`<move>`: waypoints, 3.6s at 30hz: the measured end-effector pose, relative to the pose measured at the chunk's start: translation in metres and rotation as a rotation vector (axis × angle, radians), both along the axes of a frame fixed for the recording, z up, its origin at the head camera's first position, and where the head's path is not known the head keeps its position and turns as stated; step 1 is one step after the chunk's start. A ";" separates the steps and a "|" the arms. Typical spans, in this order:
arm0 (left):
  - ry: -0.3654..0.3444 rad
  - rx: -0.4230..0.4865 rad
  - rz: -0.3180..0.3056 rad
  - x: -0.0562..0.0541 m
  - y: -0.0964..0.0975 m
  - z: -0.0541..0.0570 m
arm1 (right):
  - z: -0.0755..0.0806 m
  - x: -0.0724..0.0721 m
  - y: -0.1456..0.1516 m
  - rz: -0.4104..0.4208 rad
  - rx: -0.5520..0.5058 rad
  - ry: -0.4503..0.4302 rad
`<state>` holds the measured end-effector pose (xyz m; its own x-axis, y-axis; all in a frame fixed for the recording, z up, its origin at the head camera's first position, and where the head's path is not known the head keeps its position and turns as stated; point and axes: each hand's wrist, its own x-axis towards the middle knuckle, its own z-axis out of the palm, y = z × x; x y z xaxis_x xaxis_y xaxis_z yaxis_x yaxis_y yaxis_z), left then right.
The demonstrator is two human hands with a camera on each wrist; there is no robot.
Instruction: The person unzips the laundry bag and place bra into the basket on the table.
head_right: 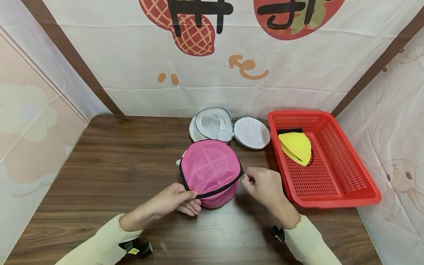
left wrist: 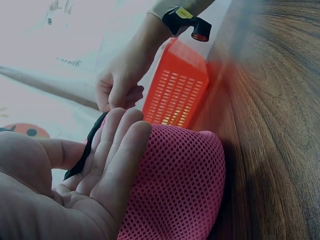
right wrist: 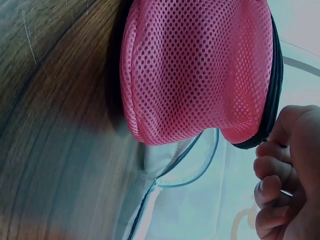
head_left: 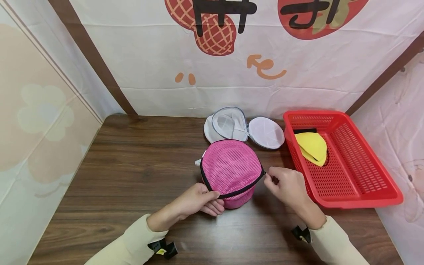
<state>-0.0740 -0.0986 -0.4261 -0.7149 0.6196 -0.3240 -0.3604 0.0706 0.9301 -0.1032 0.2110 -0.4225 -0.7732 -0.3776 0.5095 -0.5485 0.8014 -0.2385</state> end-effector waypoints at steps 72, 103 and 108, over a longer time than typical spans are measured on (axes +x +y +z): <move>-0.008 -0.004 0.097 -0.003 -0.002 -0.004 | -0.002 0.003 -0.003 -0.118 0.006 0.021; -0.008 0.001 0.031 -0.004 0.004 -0.001 | -0.002 0.018 -0.008 0.181 -0.042 0.045; -0.004 0.006 0.023 -0.004 0.007 0.001 | -0.001 0.021 -0.012 0.208 -0.048 0.051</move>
<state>-0.0782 -0.0918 -0.4254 -0.7274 0.6054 -0.3232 -0.3658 0.0564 0.9290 -0.0826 0.1994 -0.4233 -0.6537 -0.5005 0.5676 -0.7133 0.6581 -0.2413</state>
